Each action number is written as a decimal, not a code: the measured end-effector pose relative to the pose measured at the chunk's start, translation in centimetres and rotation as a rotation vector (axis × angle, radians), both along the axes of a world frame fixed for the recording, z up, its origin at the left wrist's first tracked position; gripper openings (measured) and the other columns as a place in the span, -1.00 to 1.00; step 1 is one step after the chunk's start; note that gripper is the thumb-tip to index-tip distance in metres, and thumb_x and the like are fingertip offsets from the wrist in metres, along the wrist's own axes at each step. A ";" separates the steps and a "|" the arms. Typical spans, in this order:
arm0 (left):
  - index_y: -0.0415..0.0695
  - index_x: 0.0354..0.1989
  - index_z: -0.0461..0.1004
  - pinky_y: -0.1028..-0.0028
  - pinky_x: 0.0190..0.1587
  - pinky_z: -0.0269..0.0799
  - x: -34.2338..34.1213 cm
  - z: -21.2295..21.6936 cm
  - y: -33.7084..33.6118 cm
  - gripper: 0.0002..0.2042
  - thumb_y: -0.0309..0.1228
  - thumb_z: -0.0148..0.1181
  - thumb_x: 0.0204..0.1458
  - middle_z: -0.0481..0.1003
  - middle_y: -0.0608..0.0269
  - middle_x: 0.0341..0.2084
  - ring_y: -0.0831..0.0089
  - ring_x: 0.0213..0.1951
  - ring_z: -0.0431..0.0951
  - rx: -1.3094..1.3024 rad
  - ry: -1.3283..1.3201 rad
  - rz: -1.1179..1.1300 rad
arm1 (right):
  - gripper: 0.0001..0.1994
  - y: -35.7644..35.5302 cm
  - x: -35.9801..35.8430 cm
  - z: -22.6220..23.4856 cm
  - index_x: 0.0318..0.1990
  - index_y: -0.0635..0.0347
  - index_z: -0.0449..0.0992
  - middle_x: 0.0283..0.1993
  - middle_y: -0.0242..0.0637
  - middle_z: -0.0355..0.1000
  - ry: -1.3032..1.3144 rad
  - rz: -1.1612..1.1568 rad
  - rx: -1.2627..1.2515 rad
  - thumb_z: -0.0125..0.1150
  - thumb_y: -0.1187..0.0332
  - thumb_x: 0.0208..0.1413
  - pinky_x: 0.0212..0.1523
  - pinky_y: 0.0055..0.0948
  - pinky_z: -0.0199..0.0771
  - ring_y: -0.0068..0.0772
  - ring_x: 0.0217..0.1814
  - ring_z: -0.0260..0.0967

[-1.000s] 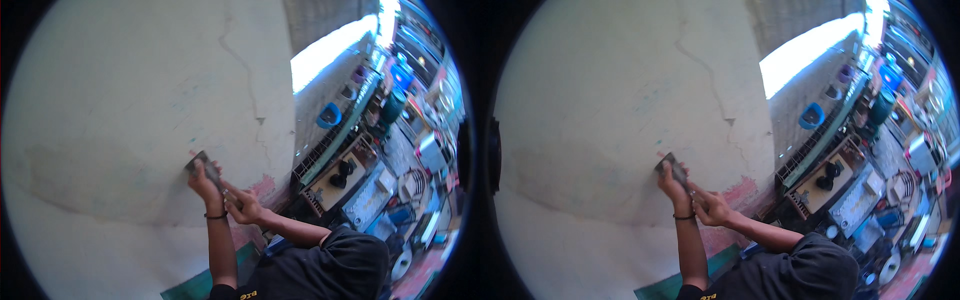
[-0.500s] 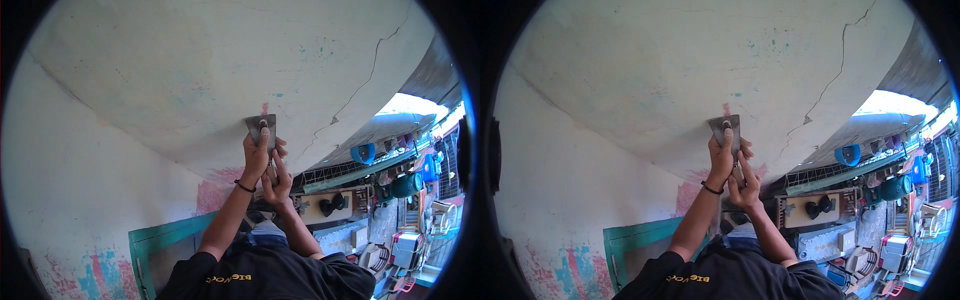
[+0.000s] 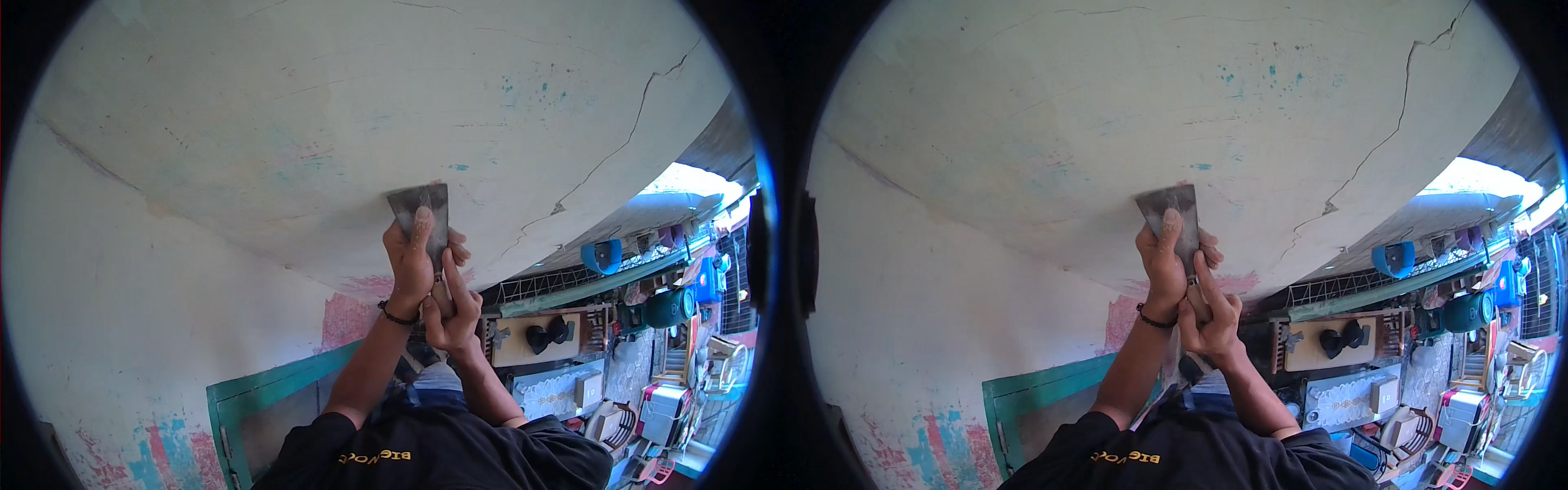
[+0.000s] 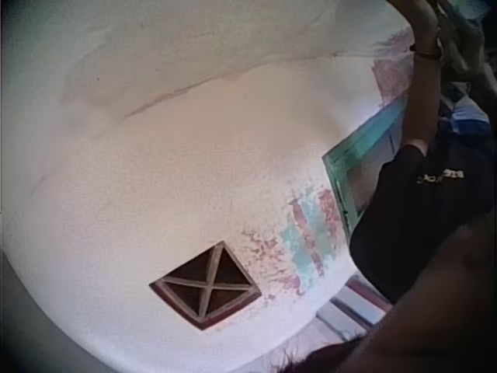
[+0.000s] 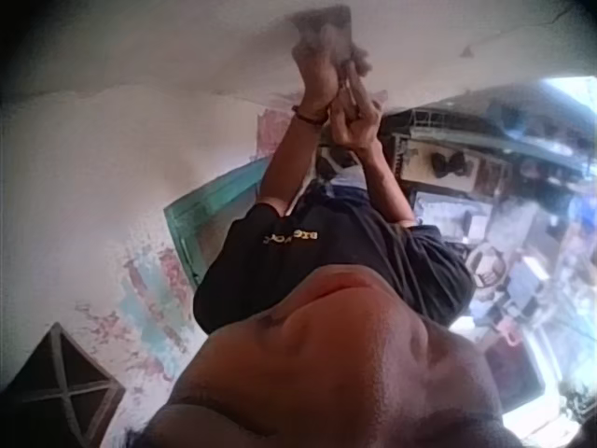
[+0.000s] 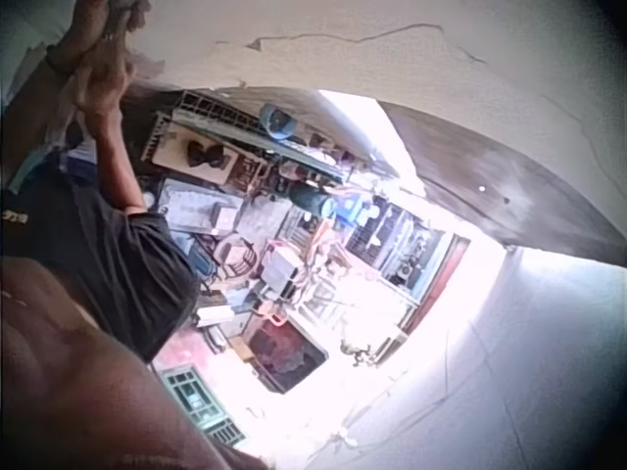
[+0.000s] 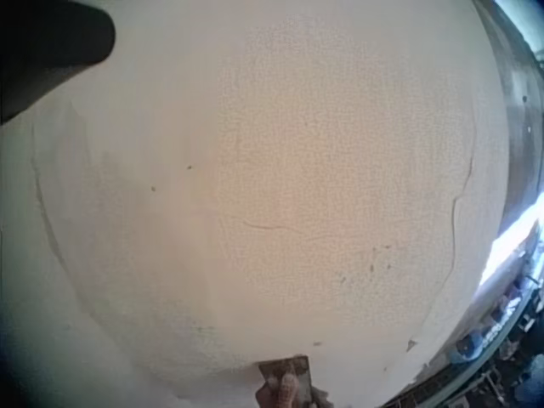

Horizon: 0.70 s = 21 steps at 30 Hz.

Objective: The person scrapes old pink paint from an interior wall using a metal scraper tool.

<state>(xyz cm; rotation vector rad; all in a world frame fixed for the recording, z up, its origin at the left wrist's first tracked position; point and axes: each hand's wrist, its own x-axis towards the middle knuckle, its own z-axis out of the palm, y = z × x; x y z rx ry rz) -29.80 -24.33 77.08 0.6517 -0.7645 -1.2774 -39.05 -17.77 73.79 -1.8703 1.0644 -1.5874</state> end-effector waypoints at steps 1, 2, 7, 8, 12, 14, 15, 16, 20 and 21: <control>-0.34 -0.24 0.39 0.38 -0.55 0.58 0.1 0.7 -0.1 -0.63 -0.17 0.04 0.36 0.56 -0.02 -0.55 0.30 -0.61 0.59 0.005 -0.004 -0.001 | -0.32 -0.3 0.2 0.8 0.34 0.57 0.25 -0.57 -0.29 0.39 0.007 -0.022 -0.029 0.13 0.55 -0.04 -0.50 -0.55 0.41 -0.51 -0.65 0.38; -0.33 -0.24 0.39 0.38 -0.56 0.57 0.2 1.5 -0.2 -0.62 -0.17 0.05 0.35 0.55 -0.02 -0.56 0.30 -0.62 0.59 0.016 -0.027 -0.003 | -0.32 -0.4 0.3 1.1 0.34 0.57 0.25 -0.58 -0.31 0.37 0.014 -0.044 -0.059 0.13 0.56 -0.04 -0.50 -0.55 0.41 -0.50 -0.65 0.38; -0.34 -0.25 0.40 0.40 -0.59 0.55 1.1 -0.6 0.5 -0.62 -0.16 0.06 0.35 0.55 -0.03 -0.57 0.29 -0.64 0.58 0.065 -0.062 0.045 | -0.32 1.0 1.1 -1.1 0.32 0.59 0.26 -0.50 -0.19 0.47 -0.048 0.026 0.061 0.13 0.55 -0.06 -0.48 -0.53 0.45 -0.44 -0.62 0.44; -0.34 -0.24 0.40 0.40 -0.60 0.54 1.3 -0.5 0.5 -0.63 -0.17 0.06 0.35 0.55 -0.03 -0.57 0.29 -0.64 0.58 0.069 -0.061 0.033 | -0.32 1.1 0.9 -1.3 0.32 0.60 0.27 -0.48 -0.13 0.50 -0.046 0.034 0.101 0.13 0.55 -0.06 -0.47 -0.51 0.47 -0.42 -0.61 0.46; -0.34 -0.24 0.41 0.40 -0.61 0.52 1.4 0.0 0.4 -0.64 -0.19 0.05 0.35 0.55 -0.03 -0.58 0.29 -0.64 0.58 0.096 -0.081 -0.016 | -0.32 0.5 2.2 -1.0 0.30 0.61 0.28 -0.43 0.01 0.53 -0.041 -0.078 -0.039 0.13 0.54 -0.08 -0.46 -0.50 0.50 -0.37 -0.61 0.50; -0.34 -0.24 0.41 0.40 -0.61 0.52 1.6 -0.6 0.6 -0.64 -0.19 0.05 0.35 0.55 -0.03 -0.58 0.29 -0.65 0.57 0.103 -0.073 0.004 | -0.31 1.1 2.1 -0.7 0.30 0.62 0.28 -0.44 0.06 0.53 -0.052 -0.042 0.087 0.13 0.54 -0.09 -0.45 -0.50 0.51 -0.35 -0.60 0.50; -0.34 -0.24 0.41 0.40 -0.61 0.52 1.7 -0.7 0.8 -0.64 -0.19 0.04 0.36 0.54 -0.03 -0.59 0.30 -0.65 0.57 0.097 -0.056 0.014 | -0.31 1.0 2.1 -1.2 0.30 0.62 0.28 -0.44 0.03 0.53 -0.070 -0.029 0.042 0.13 0.54 -0.10 -0.44 -0.51 0.51 -0.37 -0.61 0.49; -0.34 -0.24 0.41 0.40 -0.61 0.52 1.6 -0.5 0.4 -0.64 -0.19 0.04 0.36 0.54 -0.03 -0.59 0.30 -0.65 0.57 0.094 -0.056 0.009 | -0.31 0.5 1.8 -1.2 0.30 0.62 0.28 -0.44 0.03 0.53 -0.069 -0.033 0.040 0.13 0.54 -0.10 -0.44 -0.51 0.51 -0.37 -0.61 0.49; -0.35 -0.20 0.42 0.42 -0.60 0.50 0.9 3.4 -0.4 -0.64 -0.19 0.04 0.36 0.54 -0.01 -0.58 0.34 -0.65 0.55 0.004 -0.034 0.008 | -0.32 -0.8 1.0 1.7 0.29 0.61 0.29 -0.48 -0.08 0.51 0.031 -0.044 -0.029 0.12 0.54 -0.09 -0.41 -0.49 0.52 -0.38 -0.58 0.53; -0.36 -0.19 0.42 0.42 -0.60 0.50 0.6 4.2 -0.6 -0.64 -0.19 0.04 0.36 0.54 0.01 -0.58 0.36 -0.66 0.54 -0.014 -0.025 0.006 | -0.33 -0.8 1.1 2.2 0.29 0.62 0.29 -0.56 -0.18 0.43 0.006 -0.051 -0.070 0.12 0.54 -0.09 -0.44 -0.51 0.49 -0.42 -0.61 0.47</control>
